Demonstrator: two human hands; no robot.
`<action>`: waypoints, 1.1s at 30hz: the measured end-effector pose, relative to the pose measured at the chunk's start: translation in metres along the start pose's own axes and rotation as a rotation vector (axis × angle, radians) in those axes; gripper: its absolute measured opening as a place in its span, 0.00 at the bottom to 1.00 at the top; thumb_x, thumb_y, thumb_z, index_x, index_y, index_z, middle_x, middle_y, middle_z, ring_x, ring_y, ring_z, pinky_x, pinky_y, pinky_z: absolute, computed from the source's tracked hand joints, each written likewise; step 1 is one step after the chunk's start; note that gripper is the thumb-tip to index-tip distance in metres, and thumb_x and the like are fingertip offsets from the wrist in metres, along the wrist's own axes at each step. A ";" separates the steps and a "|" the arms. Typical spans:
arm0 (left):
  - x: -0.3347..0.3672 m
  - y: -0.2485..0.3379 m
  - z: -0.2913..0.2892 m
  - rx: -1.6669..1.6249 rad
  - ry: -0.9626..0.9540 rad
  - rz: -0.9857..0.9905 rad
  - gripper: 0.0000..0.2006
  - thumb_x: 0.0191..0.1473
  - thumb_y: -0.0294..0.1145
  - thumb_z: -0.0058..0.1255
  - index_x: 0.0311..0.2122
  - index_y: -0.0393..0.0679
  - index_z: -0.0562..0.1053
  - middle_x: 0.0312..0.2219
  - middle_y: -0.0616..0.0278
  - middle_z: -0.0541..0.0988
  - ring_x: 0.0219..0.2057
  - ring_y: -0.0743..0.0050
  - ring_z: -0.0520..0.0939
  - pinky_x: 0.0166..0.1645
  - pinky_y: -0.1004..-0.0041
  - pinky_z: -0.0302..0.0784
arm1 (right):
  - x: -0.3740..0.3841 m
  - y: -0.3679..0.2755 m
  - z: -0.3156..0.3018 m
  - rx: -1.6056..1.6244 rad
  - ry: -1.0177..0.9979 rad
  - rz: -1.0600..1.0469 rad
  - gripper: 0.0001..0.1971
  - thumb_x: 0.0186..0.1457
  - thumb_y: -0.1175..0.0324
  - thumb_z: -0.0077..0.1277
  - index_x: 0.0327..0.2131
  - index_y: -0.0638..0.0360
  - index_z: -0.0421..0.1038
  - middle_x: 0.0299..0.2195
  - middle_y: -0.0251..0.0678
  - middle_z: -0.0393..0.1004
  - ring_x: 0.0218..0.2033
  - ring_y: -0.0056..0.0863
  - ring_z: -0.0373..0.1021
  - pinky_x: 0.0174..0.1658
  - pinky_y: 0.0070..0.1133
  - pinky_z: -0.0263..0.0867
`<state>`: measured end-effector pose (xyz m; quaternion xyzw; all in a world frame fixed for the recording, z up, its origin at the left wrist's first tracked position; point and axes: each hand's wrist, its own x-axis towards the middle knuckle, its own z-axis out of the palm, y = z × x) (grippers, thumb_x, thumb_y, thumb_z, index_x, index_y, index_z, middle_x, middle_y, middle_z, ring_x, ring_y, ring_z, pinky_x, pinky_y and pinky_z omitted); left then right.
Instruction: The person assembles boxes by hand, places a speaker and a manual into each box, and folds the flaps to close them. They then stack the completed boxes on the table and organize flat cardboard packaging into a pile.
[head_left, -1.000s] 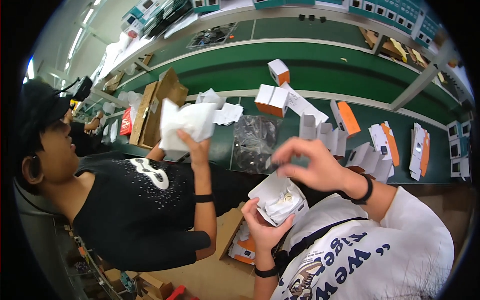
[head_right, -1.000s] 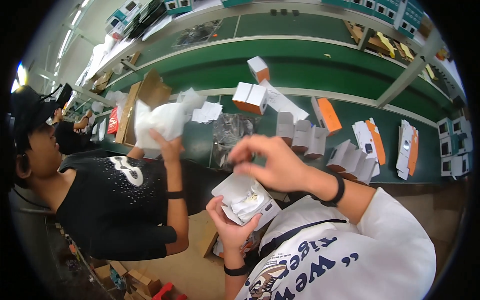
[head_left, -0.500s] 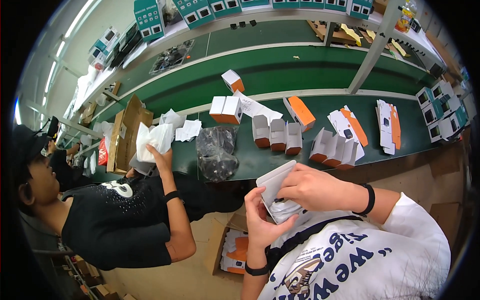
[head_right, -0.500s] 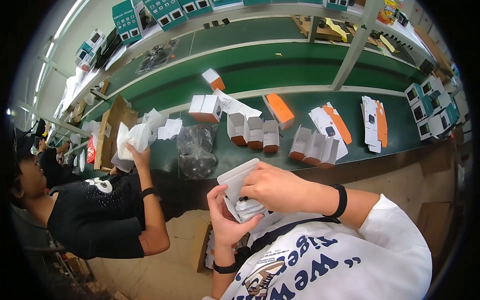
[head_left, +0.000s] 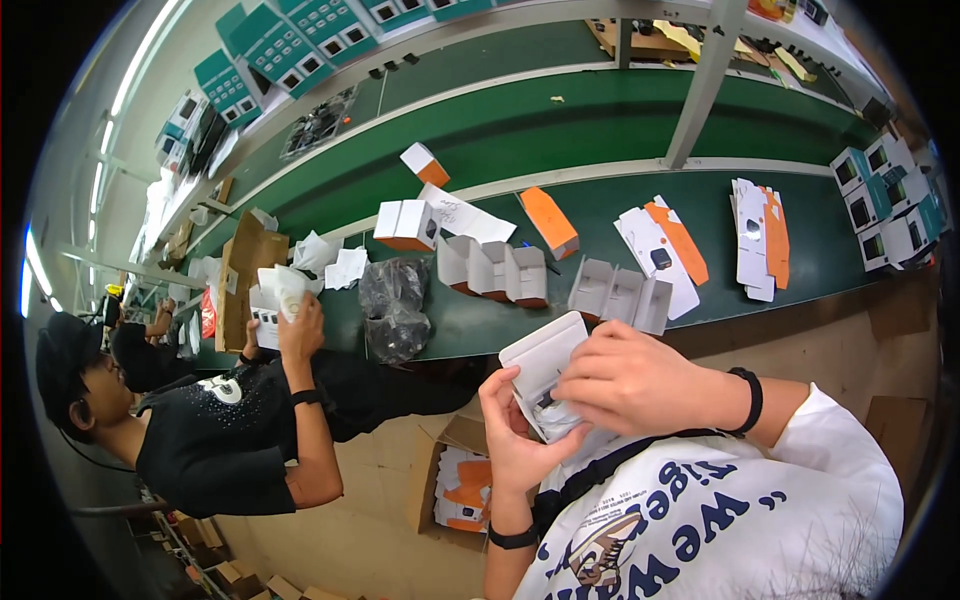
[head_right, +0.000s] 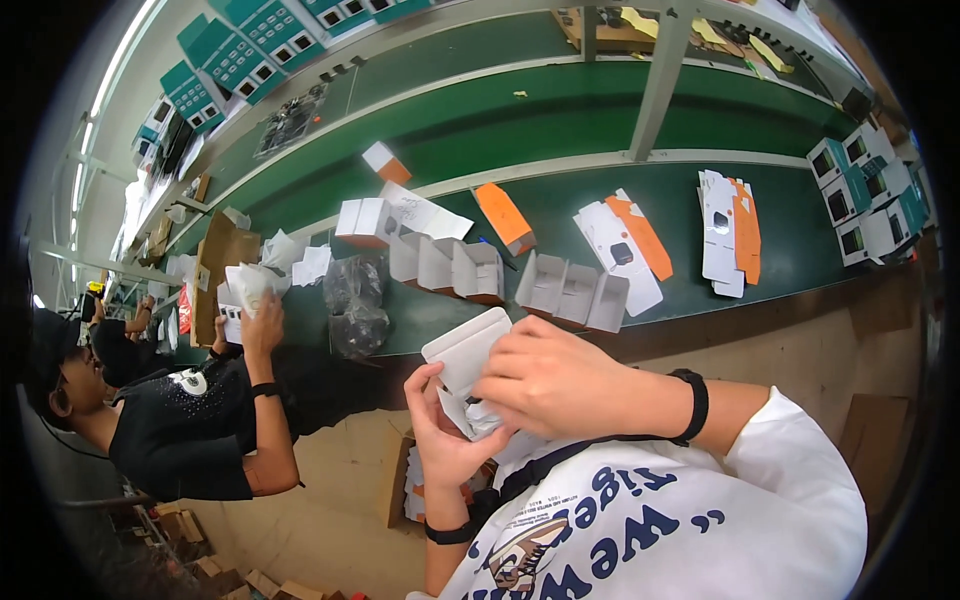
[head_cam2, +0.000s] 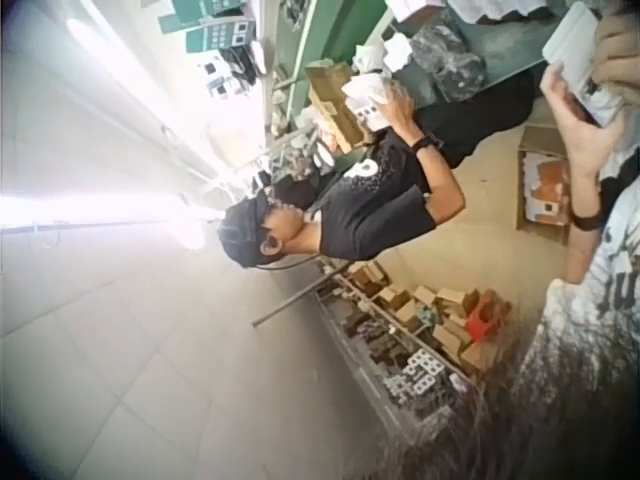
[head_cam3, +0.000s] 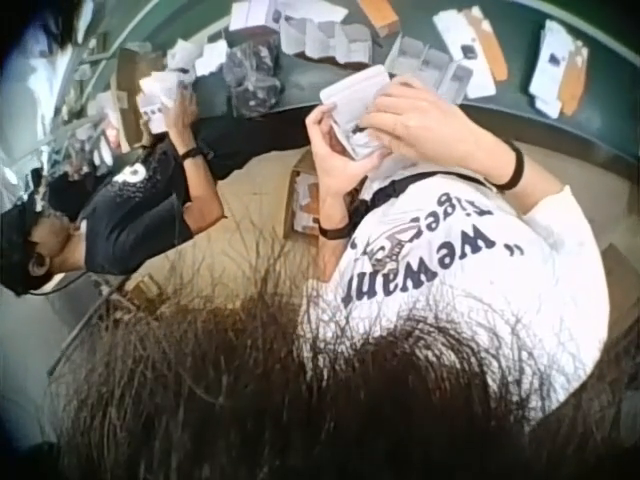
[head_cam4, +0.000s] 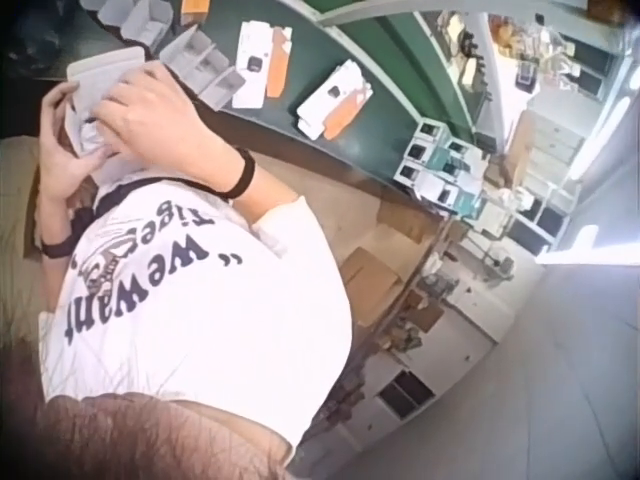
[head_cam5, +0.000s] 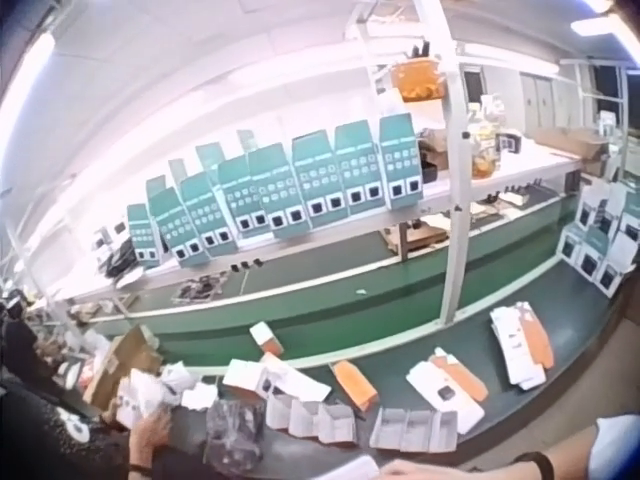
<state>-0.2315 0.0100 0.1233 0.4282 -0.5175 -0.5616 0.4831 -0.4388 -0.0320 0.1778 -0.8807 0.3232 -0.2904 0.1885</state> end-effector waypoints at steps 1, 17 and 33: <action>0.000 -0.002 0.008 -0.013 -0.003 -0.012 0.51 0.33 0.25 0.77 0.61 0.45 0.53 0.55 0.49 0.70 0.55 0.60 0.75 0.59 0.63 0.74 | -0.010 0.001 -0.005 -0.009 -0.091 -0.003 0.11 0.51 0.64 0.61 0.37 0.58 0.79 0.37 0.34 0.79 0.43 0.31 0.73 0.57 0.33 0.62; -0.011 -0.031 0.101 -0.061 0.019 -0.015 0.43 0.36 0.22 0.76 0.52 0.46 0.54 0.55 0.50 0.66 0.56 0.62 0.74 0.59 0.63 0.74 | -0.122 0.038 -0.054 0.426 0.234 0.458 0.26 0.50 0.64 0.66 0.47 0.59 0.64 0.49 0.41 0.67 0.47 0.39 0.71 0.60 0.35 0.61; 0.003 -0.044 0.113 0.141 -0.124 0.018 0.29 0.41 0.19 0.72 0.45 0.40 0.64 0.51 0.57 0.66 0.53 0.65 0.75 0.55 0.66 0.77 | -0.147 0.057 -0.013 0.667 0.191 0.547 0.13 0.57 0.73 0.59 0.43 0.62 0.67 0.39 0.34 0.72 0.37 0.17 0.67 0.41 0.19 0.66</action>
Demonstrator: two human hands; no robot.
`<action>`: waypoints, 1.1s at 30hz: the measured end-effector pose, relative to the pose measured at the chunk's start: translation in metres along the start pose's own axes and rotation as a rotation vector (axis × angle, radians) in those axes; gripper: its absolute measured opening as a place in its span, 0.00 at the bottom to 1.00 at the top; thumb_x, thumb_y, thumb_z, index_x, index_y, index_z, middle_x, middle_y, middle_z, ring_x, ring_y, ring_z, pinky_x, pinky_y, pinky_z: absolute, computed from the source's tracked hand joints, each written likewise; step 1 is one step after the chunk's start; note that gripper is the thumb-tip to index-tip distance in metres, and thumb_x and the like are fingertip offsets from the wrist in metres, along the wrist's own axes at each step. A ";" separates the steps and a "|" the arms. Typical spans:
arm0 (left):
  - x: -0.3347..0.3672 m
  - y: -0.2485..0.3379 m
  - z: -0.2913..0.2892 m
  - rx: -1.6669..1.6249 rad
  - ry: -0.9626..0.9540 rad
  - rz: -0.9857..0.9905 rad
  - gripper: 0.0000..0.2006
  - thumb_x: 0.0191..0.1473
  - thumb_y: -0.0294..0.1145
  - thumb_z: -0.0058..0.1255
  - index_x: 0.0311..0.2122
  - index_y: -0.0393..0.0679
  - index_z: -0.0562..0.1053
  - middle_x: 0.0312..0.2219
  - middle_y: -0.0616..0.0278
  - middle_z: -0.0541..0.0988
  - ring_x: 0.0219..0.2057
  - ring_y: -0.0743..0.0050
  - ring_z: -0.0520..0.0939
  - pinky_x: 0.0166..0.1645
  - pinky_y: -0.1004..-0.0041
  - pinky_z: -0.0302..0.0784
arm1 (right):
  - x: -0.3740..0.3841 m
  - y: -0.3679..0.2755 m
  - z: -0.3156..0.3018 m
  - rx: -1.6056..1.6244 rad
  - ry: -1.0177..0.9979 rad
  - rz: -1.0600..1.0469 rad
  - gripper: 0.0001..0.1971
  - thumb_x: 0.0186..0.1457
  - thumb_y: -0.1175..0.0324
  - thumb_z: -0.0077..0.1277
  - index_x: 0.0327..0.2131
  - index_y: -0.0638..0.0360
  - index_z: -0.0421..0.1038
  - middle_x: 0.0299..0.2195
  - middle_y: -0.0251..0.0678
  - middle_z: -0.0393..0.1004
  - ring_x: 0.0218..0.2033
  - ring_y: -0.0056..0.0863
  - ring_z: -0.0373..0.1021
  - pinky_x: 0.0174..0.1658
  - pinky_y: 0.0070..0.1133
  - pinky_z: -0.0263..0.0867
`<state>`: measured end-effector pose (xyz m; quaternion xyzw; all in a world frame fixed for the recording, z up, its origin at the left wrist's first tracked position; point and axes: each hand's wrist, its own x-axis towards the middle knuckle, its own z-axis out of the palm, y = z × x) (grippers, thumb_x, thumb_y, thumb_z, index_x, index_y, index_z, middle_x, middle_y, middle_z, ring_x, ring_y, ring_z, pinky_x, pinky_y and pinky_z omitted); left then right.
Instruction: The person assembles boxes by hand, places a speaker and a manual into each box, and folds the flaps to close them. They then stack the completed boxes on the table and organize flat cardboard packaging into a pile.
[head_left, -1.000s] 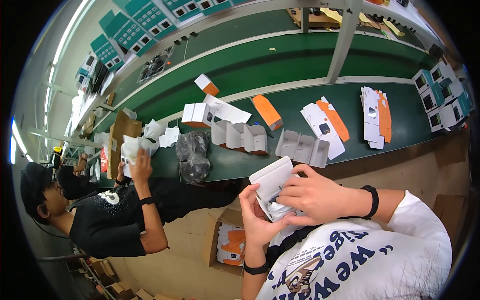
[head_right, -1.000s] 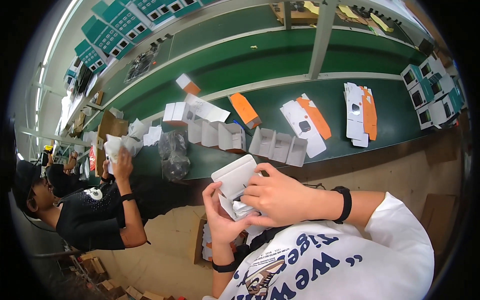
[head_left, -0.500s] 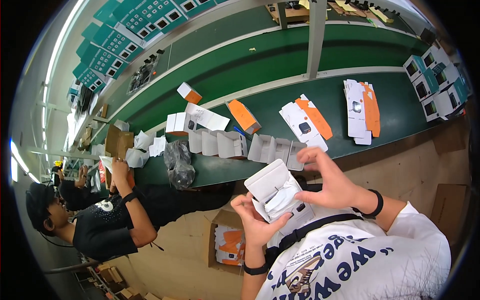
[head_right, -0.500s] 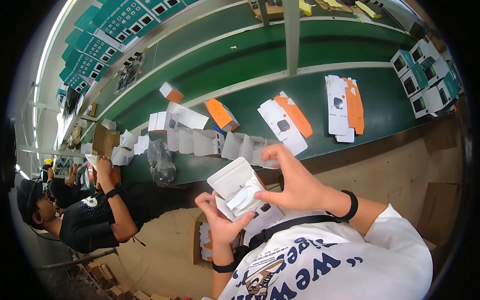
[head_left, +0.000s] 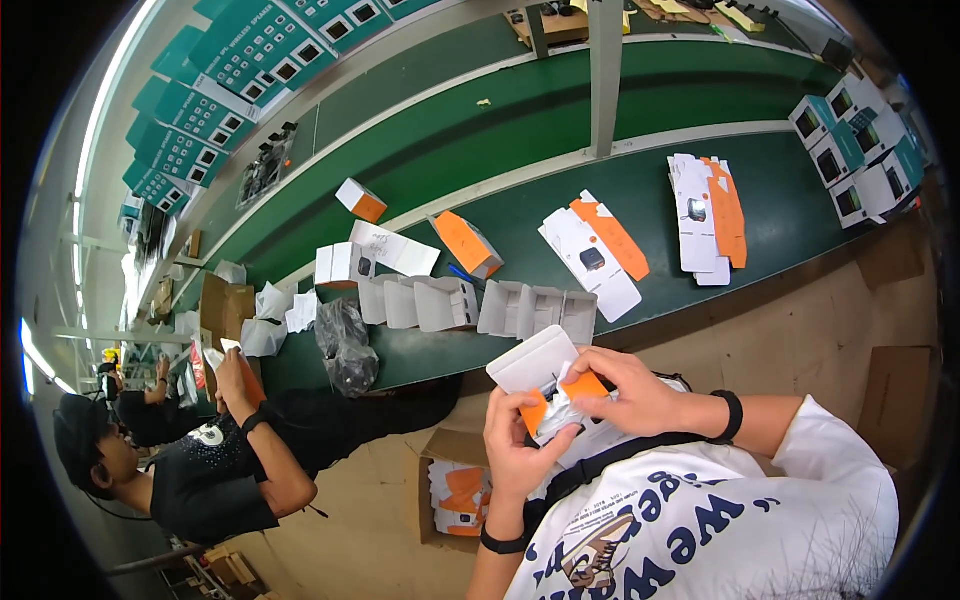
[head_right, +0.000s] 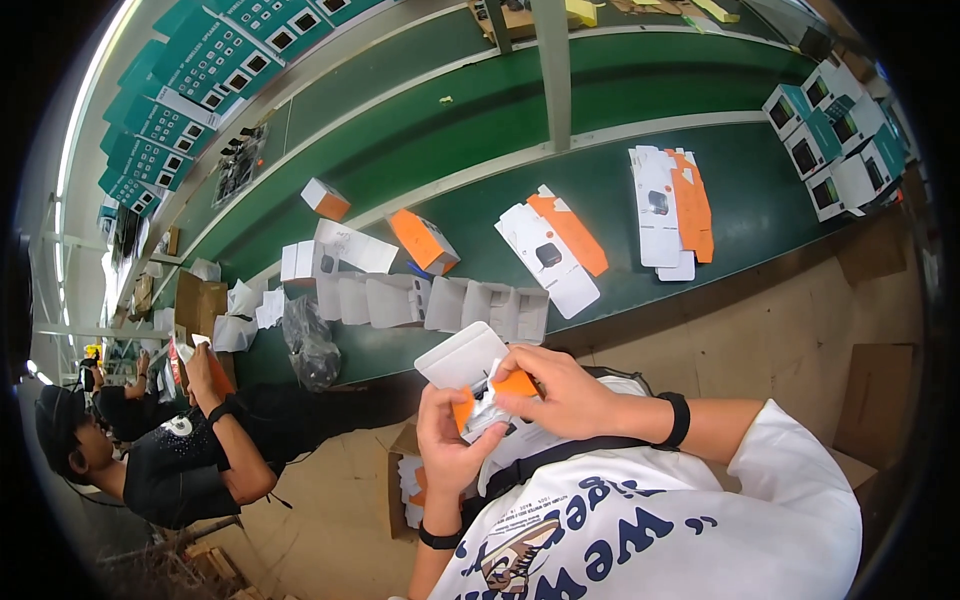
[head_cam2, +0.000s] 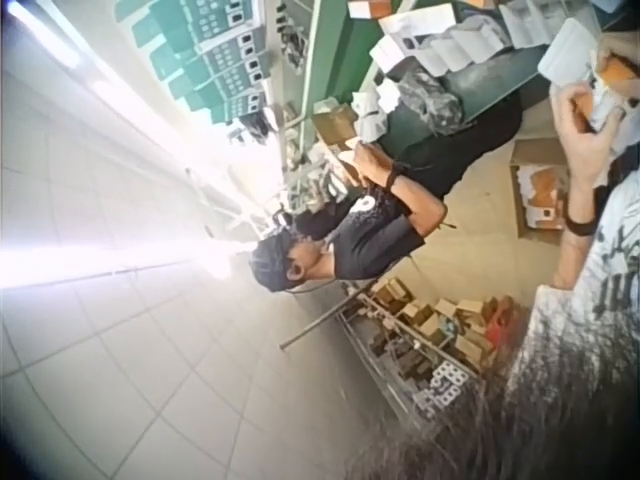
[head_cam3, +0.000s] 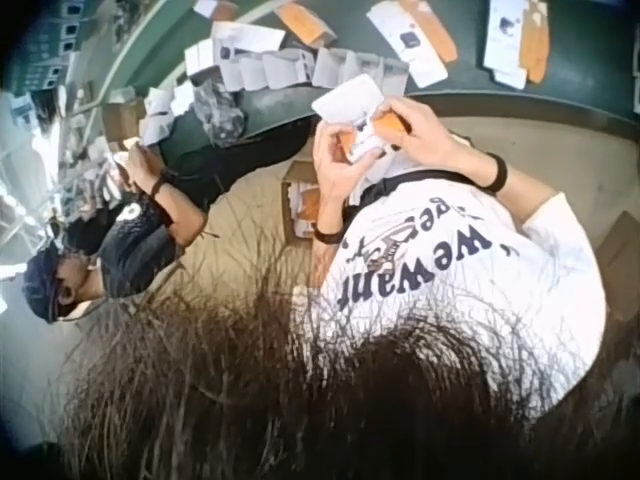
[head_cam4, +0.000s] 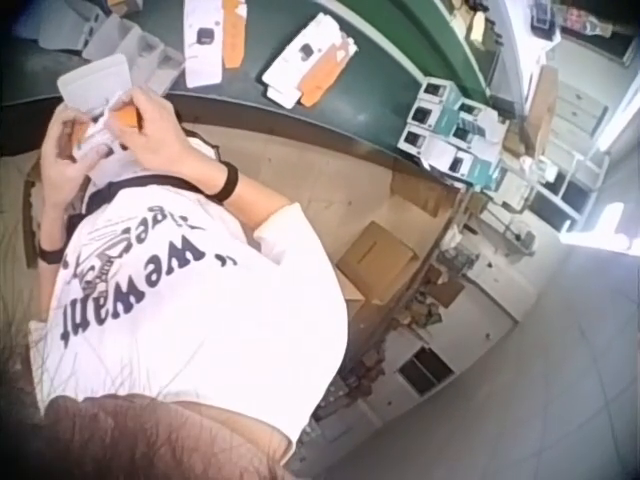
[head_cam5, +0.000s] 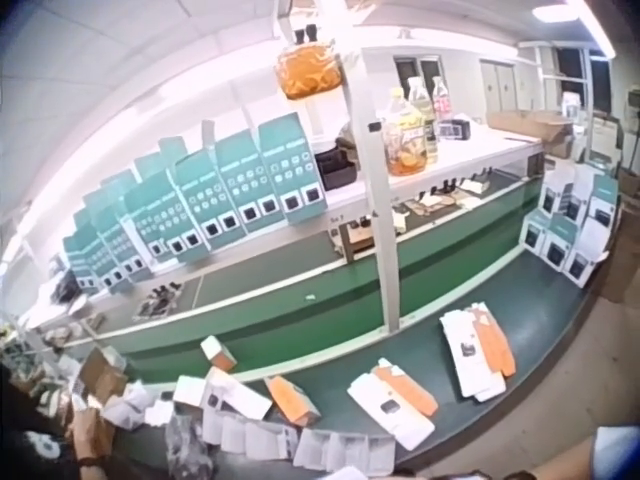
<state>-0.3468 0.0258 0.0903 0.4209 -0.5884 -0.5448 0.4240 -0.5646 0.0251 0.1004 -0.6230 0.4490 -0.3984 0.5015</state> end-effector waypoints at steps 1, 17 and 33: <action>0.000 -0.001 -0.001 0.049 -0.025 0.004 0.26 0.41 0.19 0.72 0.43 0.38 0.67 0.50 0.57 0.67 0.52 0.65 0.77 0.54 0.67 0.78 | -0.001 0.010 0.000 0.000 -0.001 0.002 0.13 0.57 0.73 0.59 0.43 0.62 0.67 0.39 0.34 0.72 0.37 0.17 0.67 0.41 0.19 0.66; 0.002 -0.011 -0.017 -0.046 -0.009 0.007 0.29 0.41 0.22 0.74 0.42 0.38 0.62 0.54 0.47 0.69 0.51 0.63 0.79 0.53 0.67 0.80 | 0.028 0.020 0.014 0.599 -0.174 0.167 0.17 0.53 0.87 0.38 0.44 0.62 0.69 0.49 0.40 0.74 0.54 0.25 0.70 0.56 0.24 0.66; 0.011 0.000 -0.037 0.127 0.003 0.127 0.14 0.51 0.20 0.60 0.45 0.31 0.79 0.44 0.48 0.84 0.56 0.49 0.80 0.60 0.60 0.73 | 0.032 0.005 0.022 0.091 -0.131 -0.146 0.10 0.55 0.74 0.61 0.41 0.60 0.77 0.45 0.41 0.80 0.53 0.39 0.75 0.55 0.32 0.71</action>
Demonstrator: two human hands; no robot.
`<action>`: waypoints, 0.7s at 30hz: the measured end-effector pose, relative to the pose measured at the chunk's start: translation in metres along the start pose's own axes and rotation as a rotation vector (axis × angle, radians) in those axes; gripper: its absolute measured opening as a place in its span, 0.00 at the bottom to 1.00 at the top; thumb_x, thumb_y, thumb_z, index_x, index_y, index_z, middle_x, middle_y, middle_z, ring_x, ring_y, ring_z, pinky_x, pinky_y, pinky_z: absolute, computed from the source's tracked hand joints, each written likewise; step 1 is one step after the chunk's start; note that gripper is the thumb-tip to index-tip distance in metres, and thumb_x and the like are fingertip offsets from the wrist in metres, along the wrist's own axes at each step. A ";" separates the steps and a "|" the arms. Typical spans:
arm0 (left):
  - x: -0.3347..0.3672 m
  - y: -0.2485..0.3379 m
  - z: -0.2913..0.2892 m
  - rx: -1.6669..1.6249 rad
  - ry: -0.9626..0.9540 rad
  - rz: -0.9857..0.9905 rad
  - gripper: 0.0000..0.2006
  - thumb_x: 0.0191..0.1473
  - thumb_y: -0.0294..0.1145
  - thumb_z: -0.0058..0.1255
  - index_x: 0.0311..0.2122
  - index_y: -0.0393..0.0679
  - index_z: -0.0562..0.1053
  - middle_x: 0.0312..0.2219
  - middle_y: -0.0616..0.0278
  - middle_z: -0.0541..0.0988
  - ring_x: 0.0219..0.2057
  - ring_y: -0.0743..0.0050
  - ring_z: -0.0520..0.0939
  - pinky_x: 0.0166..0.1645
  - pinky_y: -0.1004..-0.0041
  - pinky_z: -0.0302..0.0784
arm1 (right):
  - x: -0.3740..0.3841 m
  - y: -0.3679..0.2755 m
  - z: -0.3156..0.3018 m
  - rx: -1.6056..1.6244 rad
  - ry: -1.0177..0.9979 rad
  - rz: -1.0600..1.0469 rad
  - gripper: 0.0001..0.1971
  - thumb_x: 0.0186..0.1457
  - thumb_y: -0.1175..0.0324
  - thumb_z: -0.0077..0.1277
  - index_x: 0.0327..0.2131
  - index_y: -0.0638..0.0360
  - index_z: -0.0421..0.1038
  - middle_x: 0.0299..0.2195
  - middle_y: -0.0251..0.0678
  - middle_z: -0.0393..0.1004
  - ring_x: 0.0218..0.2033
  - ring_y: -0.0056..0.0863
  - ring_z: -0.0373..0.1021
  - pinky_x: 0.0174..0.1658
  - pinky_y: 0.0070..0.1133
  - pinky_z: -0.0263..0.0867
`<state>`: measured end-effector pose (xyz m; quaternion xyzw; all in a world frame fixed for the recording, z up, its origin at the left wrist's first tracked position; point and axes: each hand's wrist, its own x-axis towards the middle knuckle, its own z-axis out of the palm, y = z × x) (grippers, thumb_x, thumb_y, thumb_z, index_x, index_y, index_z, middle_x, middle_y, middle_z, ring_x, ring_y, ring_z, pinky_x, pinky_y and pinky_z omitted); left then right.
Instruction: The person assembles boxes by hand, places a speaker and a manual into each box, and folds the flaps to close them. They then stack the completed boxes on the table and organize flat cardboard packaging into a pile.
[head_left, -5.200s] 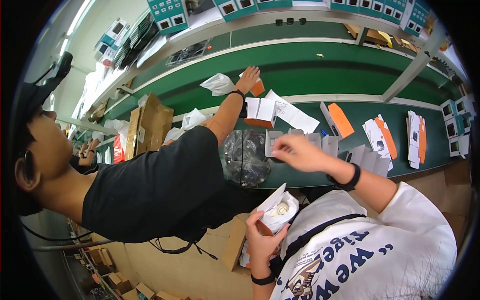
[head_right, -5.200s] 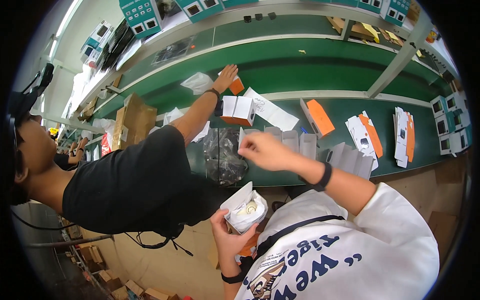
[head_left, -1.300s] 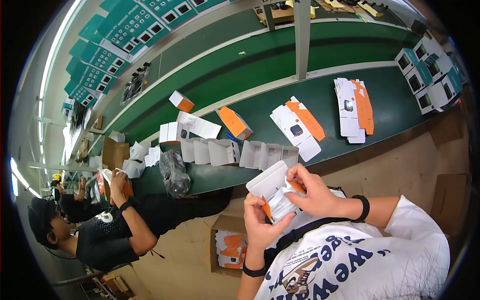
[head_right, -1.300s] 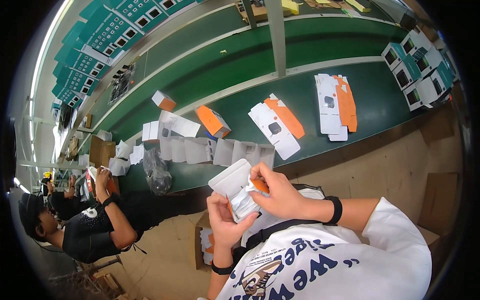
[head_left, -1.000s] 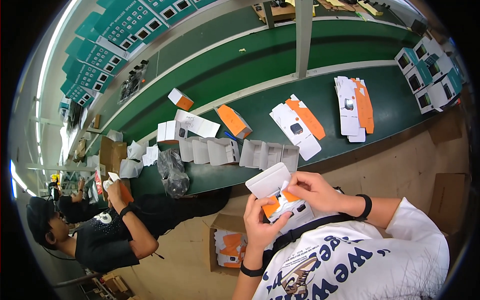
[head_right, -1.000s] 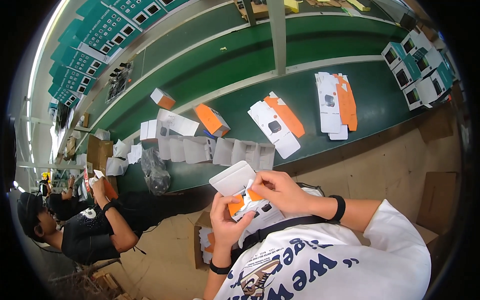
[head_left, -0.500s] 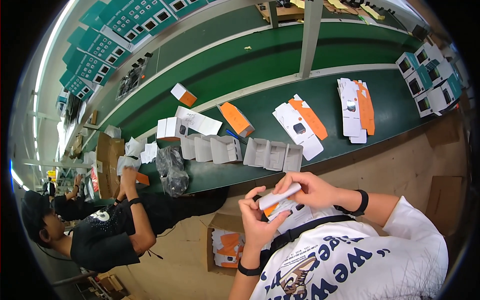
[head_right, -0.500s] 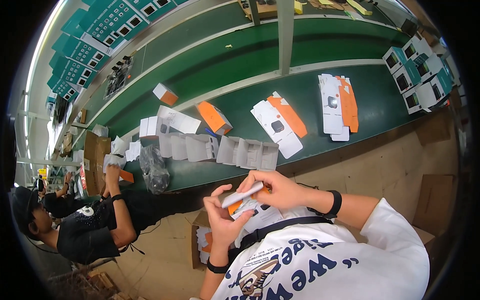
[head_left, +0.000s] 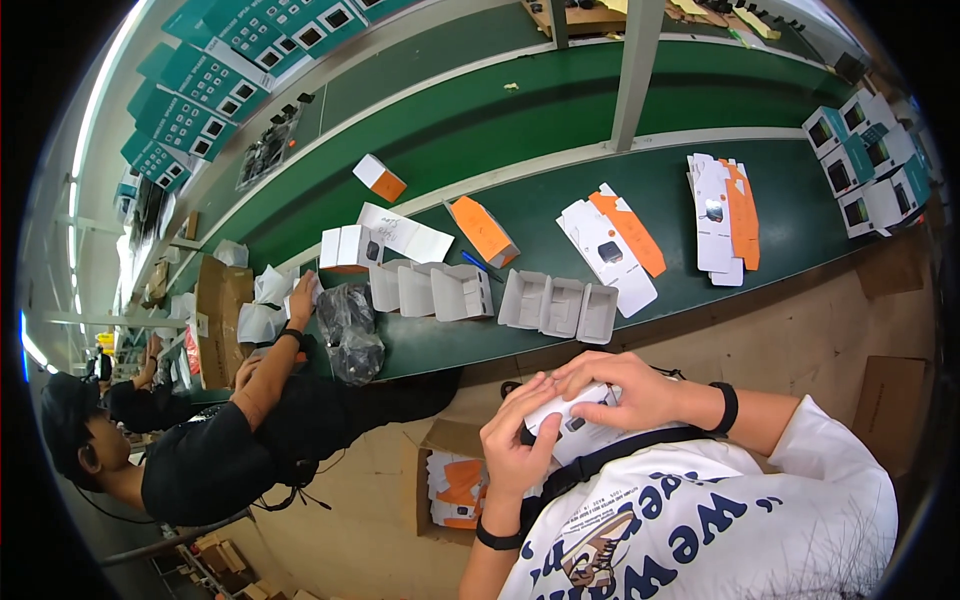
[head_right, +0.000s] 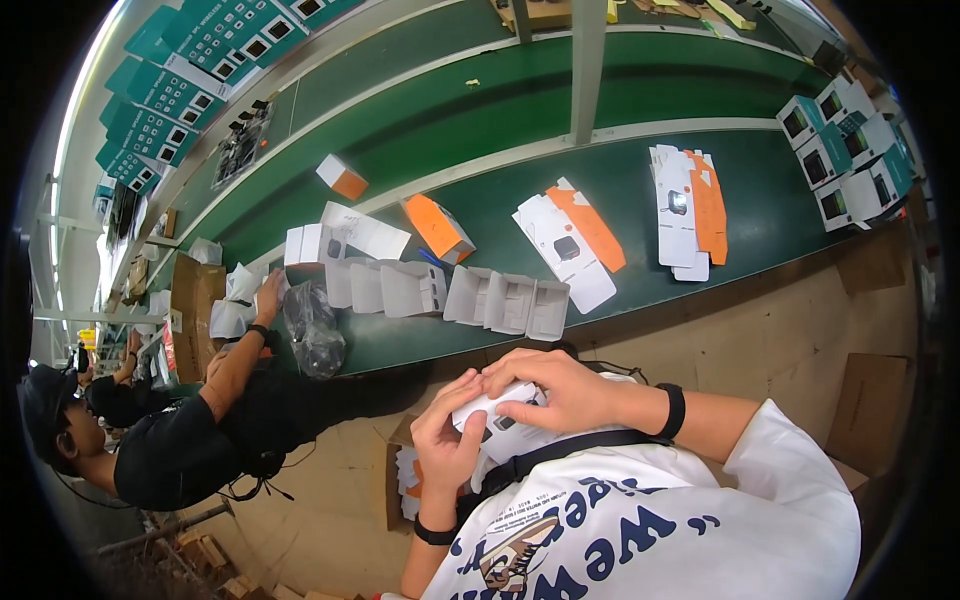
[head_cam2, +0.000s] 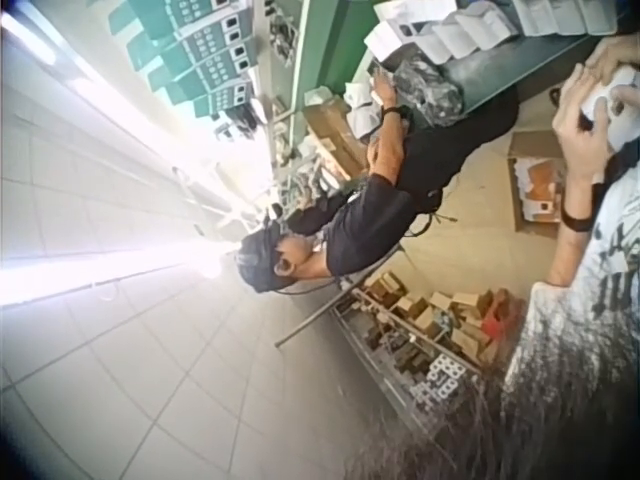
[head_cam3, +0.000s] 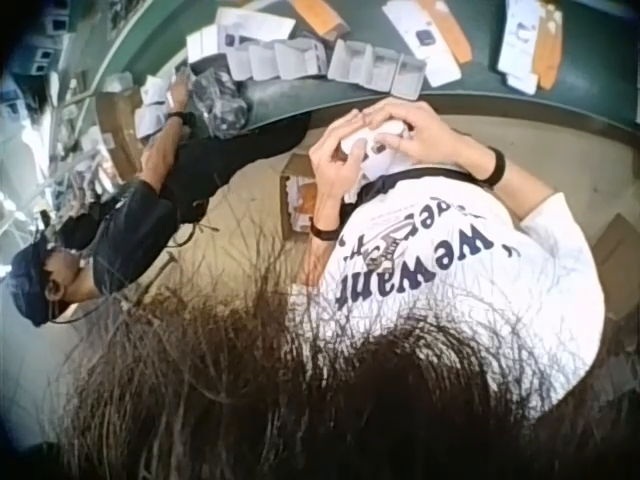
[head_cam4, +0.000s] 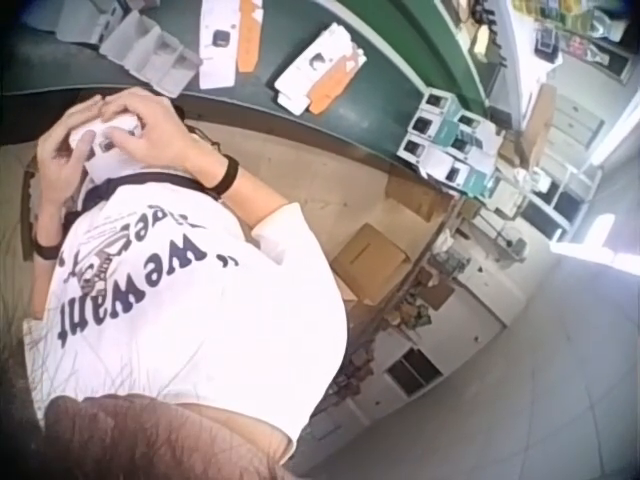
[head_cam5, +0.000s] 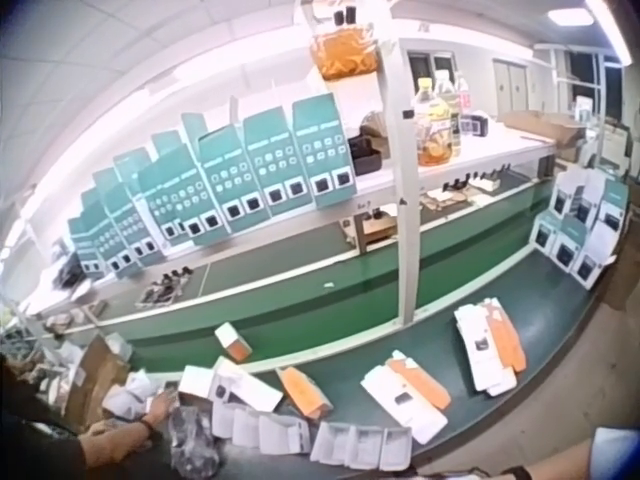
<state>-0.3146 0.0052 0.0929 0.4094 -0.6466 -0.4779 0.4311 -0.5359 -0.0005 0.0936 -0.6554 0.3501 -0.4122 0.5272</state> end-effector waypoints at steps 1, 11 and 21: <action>0.001 0.001 0.000 0.022 0.017 0.000 0.11 0.52 0.19 0.59 0.43 0.31 0.80 0.42 0.48 0.84 0.53 0.50 0.82 0.59 0.60 0.75 | 0.002 -0.001 0.000 0.003 -0.001 0.000 0.10 0.55 0.74 0.61 0.41 0.60 0.77 0.45 0.41 0.80 0.53 0.39 0.75 0.55 0.32 0.71; 0.005 -0.003 -0.006 0.070 -0.005 0.030 0.10 0.53 0.21 0.62 0.41 0.32 0.80 0.42 0.48 0.84 0.50 0.50 0.84 0.56 0.61 0.76 | 0.007 0.008 -0.004 0.158 0.002 0.089 0.08 0.58 0.70 0.60 0.41 0.61 0.78 0.43 0.38 0.82 0.50 0.34 0.77 0.54 0.29 0.71; 0.005 -0.002 -0.007 0.102 -0.049 0.046 0.16 0.47 0.23 0.68 0.44 0.34 0.80 0.45 0.46 0.83 0.53 0.49 0.82 0.58 0.61 0.75 | 0.009 0.009 -0.007 0.165 -0.019 0.062 0.06 0.59 0.72 0.57 0.39 0.62 0.78 0.45 0.39 0.82 0.54 0.35 0.74 0.56 0.31 0.70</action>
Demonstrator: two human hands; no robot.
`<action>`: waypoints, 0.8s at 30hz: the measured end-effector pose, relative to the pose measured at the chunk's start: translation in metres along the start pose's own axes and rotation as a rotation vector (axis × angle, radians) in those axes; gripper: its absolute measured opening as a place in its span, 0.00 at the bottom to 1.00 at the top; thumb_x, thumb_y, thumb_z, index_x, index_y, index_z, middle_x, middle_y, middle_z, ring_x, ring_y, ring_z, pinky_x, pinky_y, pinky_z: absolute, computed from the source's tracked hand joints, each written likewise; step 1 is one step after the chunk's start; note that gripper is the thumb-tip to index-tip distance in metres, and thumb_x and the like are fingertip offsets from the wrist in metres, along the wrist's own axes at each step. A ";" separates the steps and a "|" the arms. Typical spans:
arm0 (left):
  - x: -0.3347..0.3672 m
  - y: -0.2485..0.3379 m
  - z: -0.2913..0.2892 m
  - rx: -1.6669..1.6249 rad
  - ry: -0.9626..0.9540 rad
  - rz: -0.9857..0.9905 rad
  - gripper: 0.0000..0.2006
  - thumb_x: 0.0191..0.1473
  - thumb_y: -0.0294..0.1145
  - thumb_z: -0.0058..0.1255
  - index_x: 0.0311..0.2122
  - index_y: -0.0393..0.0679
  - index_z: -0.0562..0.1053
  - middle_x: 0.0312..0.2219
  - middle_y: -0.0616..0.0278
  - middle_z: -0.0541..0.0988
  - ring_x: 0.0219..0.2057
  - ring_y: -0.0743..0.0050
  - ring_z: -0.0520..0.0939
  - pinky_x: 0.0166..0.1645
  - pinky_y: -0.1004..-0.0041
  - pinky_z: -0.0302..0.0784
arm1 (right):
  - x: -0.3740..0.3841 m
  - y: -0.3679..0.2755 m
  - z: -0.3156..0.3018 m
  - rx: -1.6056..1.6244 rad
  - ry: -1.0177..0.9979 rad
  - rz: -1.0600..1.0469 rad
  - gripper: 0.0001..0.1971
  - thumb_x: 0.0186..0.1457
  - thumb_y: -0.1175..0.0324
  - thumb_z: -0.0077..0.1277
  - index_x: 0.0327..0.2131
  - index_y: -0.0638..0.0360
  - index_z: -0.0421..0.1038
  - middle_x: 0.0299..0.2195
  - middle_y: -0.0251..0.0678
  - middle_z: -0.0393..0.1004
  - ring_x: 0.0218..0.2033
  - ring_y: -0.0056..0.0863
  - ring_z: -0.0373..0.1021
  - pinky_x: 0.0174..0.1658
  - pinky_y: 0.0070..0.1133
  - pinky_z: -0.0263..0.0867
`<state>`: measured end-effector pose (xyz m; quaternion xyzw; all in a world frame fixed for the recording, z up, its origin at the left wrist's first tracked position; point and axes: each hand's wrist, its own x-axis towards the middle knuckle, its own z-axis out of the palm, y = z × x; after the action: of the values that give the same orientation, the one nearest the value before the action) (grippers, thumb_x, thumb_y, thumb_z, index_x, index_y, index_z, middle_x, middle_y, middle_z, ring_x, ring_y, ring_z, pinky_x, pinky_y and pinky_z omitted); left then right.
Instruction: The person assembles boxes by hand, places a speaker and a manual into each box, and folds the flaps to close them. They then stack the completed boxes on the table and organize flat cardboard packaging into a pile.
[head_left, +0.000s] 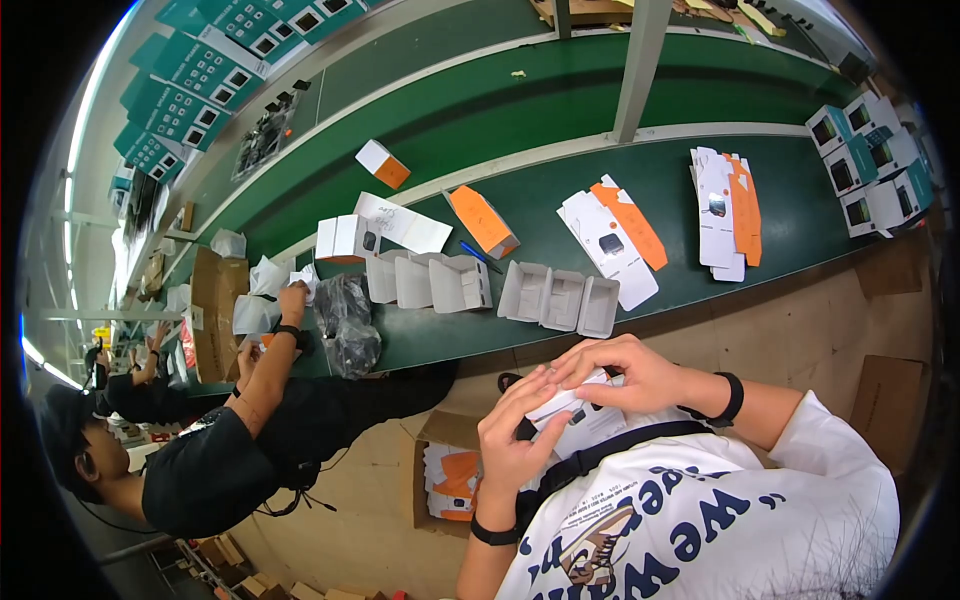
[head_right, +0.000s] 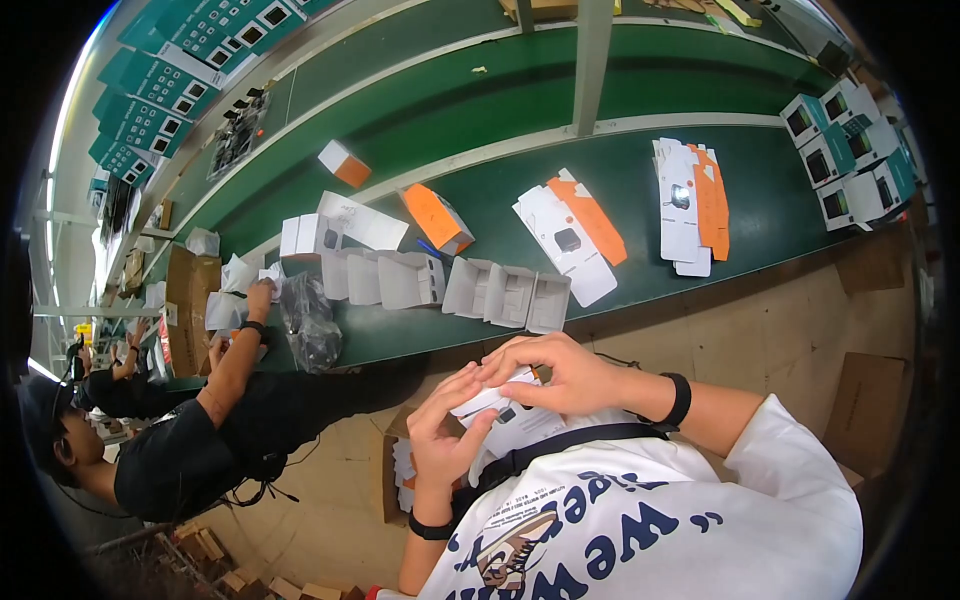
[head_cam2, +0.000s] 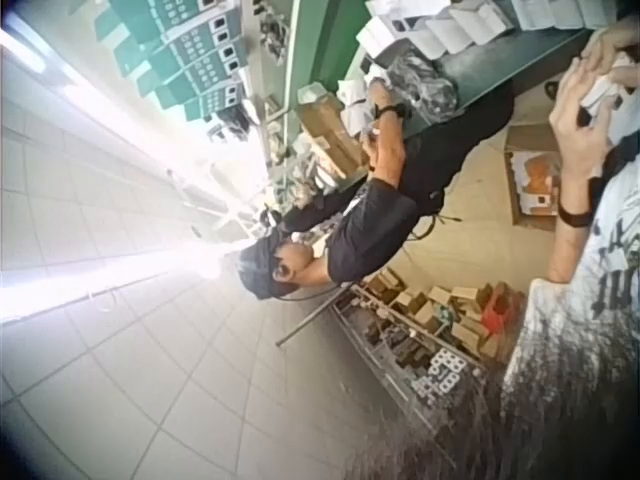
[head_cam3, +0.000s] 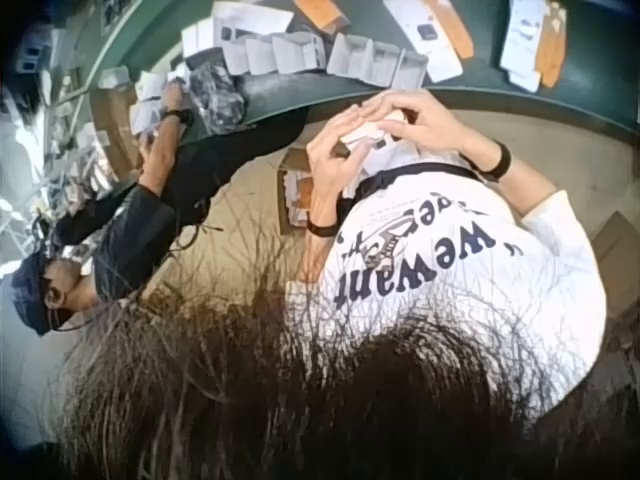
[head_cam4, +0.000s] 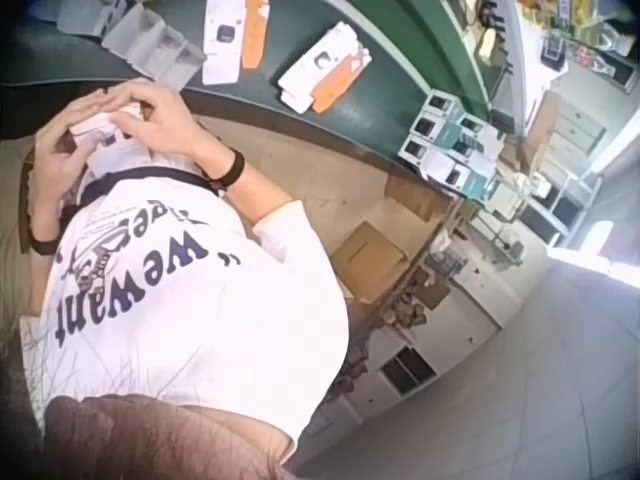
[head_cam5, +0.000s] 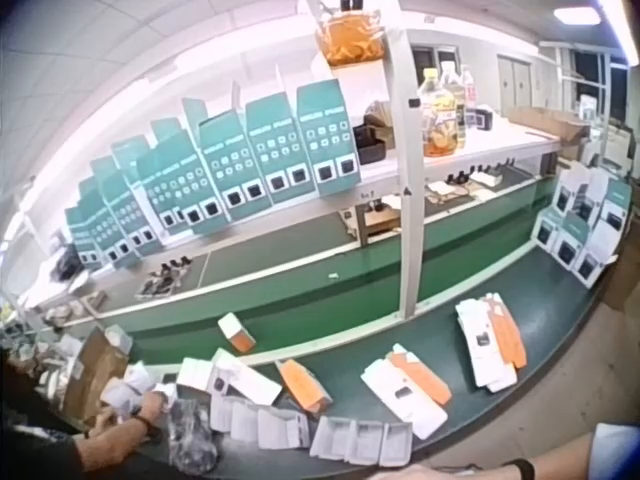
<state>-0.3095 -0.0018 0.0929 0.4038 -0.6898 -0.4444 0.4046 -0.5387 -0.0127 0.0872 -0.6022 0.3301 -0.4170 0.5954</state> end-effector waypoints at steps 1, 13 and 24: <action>-0.001 -0.001 0.000 -0.004 -0.007 -0.014 0.17 0.47 0.23 0.68 0.44 0.34 0.80 0.45 0.46 0.83 0.53 0.49 0.82 0.58 0.61 0.75 | -0.001 0.000 0.000 -0.005 0.002 0.006 0.06 0.59 0.72 0.57 0.39 0.62 0.78 0.45 0.39 0.82 0.54 0.35 0.74 0.56 0.31 0.69; -0.004 0.000 -0.002 0.050 -0.023 0.001 0.14 0.49 0.24 0.67 0.42 0.36 0.82 0.47 0.47 0.83 0.54 0.50 0.81 0.58 0.61 0.75 | -0.006 0.009 -0.004 -0.159 -0.064 -0.135 0.15 0.52 0.71 0.66 0.44 0.60 0.78 0.52 0.43 0.78 0.58 0.42 0.70 0.57 0.34 0.68; 0.008 -0.003 0.012 0.011 -0.039 -0.063 0.22 0.46 0.24 0.67 0.49 0.33 0.78 0.58 0.40 0.73 0.62 0.47 0.73 0.64 0.59 0.68 | -0.014 0.012 -0.030 -0.193 0.046 0.047 0.20 0.43 0.70 0.71 0.32 0.60 0.67 0.61 0.52 0.67 0.56 0.43 0.71 0.55 0.31 0.67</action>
<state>-0.3229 -0.0063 0.0881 0.4186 -0.6869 -0.4609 0.3747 -0.5710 -0.0142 0.0721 -0.6391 0.3963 -0.3827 0.5367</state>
